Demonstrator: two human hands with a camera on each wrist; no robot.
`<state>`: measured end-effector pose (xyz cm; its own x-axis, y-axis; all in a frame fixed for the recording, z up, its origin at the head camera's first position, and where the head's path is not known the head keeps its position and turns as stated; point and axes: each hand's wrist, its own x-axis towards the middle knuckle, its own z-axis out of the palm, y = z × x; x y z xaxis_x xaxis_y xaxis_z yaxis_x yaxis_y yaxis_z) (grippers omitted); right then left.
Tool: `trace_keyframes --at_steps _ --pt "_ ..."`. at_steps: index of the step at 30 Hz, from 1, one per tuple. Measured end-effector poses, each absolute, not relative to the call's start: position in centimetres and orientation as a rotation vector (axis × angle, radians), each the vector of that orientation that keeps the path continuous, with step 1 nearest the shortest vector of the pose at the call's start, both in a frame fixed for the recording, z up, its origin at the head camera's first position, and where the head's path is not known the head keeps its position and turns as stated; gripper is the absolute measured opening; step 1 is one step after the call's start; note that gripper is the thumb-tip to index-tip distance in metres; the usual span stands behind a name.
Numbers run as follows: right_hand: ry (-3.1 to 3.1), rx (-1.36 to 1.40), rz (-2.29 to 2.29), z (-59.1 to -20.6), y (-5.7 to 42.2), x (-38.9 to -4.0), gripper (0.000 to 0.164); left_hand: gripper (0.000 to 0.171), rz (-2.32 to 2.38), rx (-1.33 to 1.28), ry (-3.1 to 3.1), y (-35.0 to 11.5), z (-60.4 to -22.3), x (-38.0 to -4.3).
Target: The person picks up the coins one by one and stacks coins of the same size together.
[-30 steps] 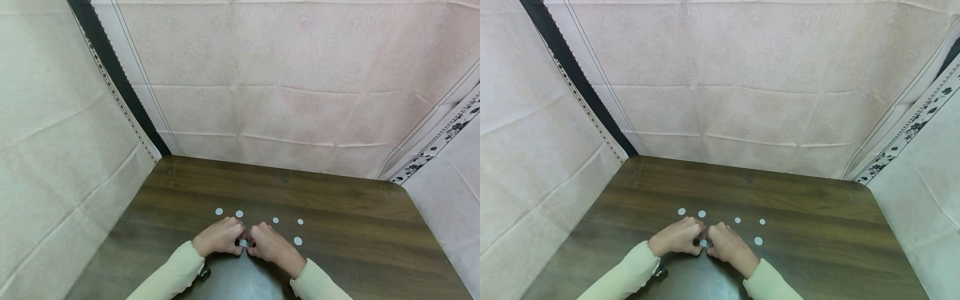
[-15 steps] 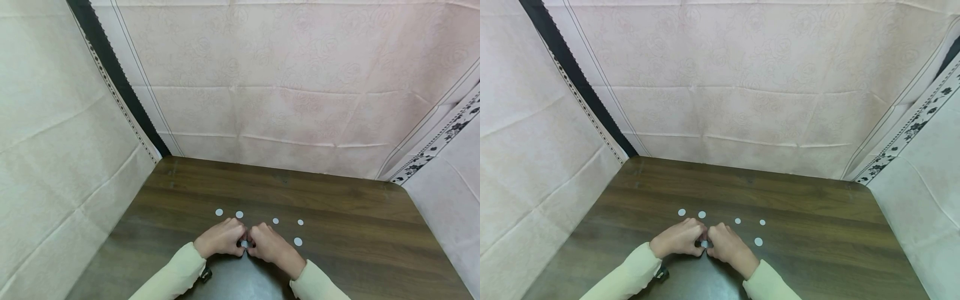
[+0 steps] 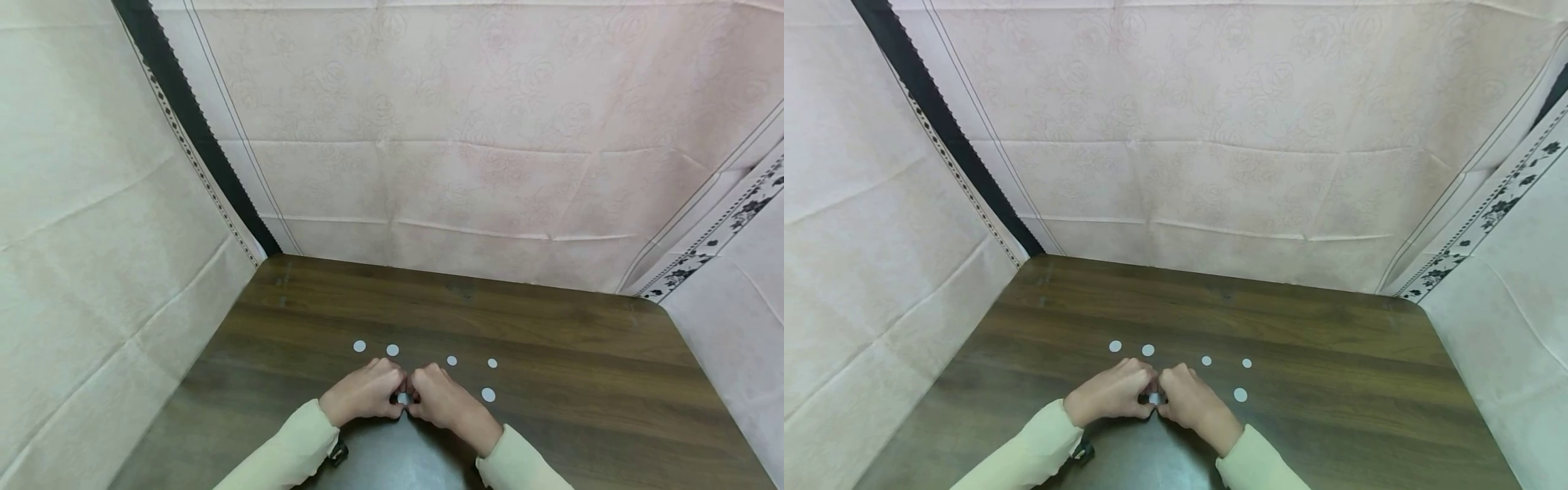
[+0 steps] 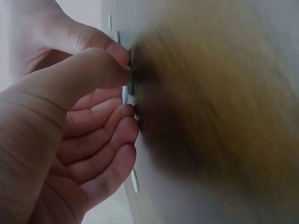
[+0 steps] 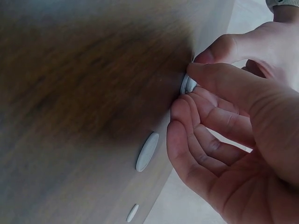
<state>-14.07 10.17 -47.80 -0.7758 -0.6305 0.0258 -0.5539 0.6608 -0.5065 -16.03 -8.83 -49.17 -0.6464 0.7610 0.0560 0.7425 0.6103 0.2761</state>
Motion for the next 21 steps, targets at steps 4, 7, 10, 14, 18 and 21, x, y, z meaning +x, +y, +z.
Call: trace_keyframes --at_steps 4,7,10,14,18,21 --pt "2.734 -0.979 -0.731 -47.9 10.2 -14.2 0.03 0.027 0.446 1.278 2.778 -8.6 -49.1 -15.8" --pt "2.736 -0.972 -0.725 -48.0 10.3 -14.1 0.032 0.025 0.488 1.256 2.777 -8.6 -49.1 -15.6" --pt "2.745 -0.968 -0.72 -47.9 10.3 -14.1 0.033 0.025 0.508 1.25 2.779 -8.5 -49.0 -15.3" --pt "2.763 -0.99 -0.715 -47.9 10.3 -13.9 0.033 0.027 0.524 1.255 2.778 -8.6 -49.0 -15.1" --pt "2.758 -0.986 -0.734 -47.9 10.4 -13.8 0.03 0.025 0.541 1.255 2.779 -8.7 -49.0 -14.9" --pt "2.751 -0.984 -0.743 -47.8 10.5 -13.7 0.026 0.023 0.55 1.262 2.785 -8.8 -48.9 -14.8"
